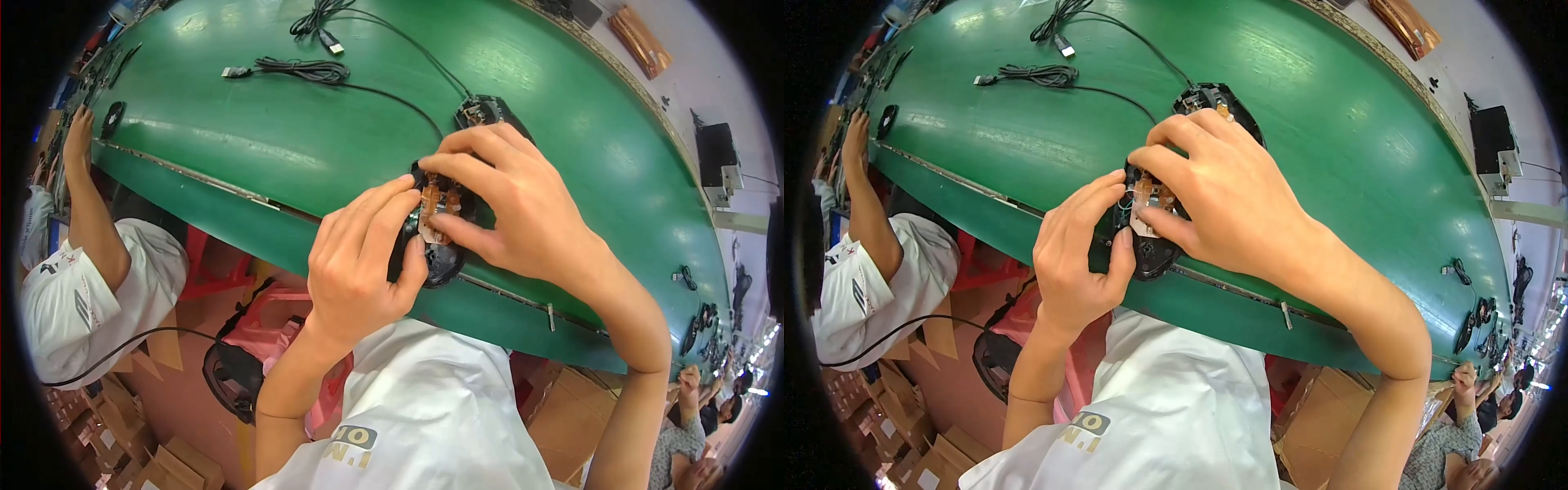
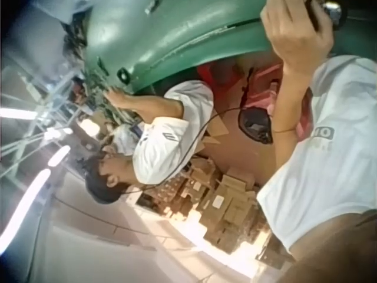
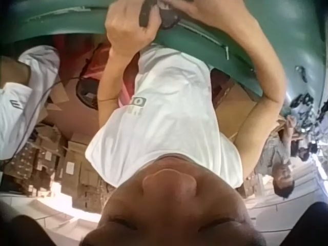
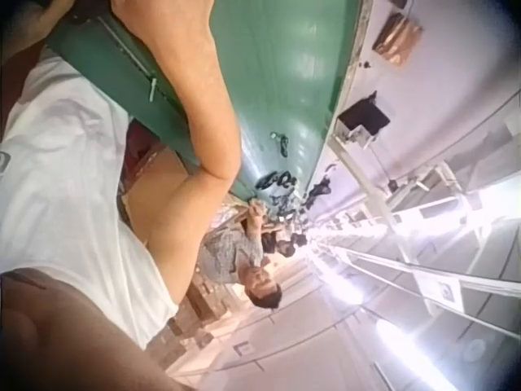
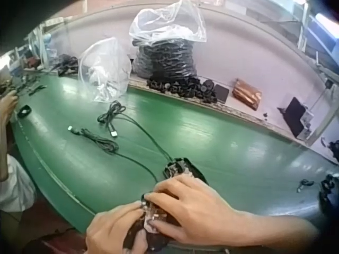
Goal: The person assembles a computer mouse by hand, fitting a circuit board, internal weights, and a USB cable into a mouse shell.
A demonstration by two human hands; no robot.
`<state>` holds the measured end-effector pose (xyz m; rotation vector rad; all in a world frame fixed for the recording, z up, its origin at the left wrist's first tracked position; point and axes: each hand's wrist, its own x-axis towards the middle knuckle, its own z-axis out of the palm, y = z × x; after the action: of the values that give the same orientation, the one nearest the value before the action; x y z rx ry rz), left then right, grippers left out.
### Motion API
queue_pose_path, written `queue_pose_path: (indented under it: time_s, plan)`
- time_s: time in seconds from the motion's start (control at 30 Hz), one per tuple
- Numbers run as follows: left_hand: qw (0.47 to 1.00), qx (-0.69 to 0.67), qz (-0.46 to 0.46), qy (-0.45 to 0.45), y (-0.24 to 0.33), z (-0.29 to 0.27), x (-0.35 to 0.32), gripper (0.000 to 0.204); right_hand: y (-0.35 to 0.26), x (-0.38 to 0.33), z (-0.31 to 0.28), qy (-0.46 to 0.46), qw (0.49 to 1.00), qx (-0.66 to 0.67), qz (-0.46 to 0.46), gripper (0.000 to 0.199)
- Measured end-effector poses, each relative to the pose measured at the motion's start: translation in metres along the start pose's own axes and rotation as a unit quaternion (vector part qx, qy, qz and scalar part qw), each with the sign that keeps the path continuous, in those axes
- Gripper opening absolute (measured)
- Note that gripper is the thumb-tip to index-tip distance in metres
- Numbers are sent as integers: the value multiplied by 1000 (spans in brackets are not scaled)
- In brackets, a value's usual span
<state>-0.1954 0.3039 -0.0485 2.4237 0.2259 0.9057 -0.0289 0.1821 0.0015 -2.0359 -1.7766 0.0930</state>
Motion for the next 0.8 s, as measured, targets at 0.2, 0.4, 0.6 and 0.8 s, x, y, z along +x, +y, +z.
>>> queue_pose_path:
  time_s: [0.2,0.4,0.6,0.8]
  plan:
    - [1000,-7,0,-8,-2,2,0,46,-15,-7,-1,14,999,-22,25,63]
    - [1000,-12,4,-5,-5,3,-3,46,-20,-5,2,6,999,-28,34,69]
    - [1000,-12,1,11,-6,8,-5,46,-22,-3,2,17,999,-37,31,67]
    - [1000,8,3,-18,-4,6,-4,46,-19,-7,-6,44,997,-56,-3,64]
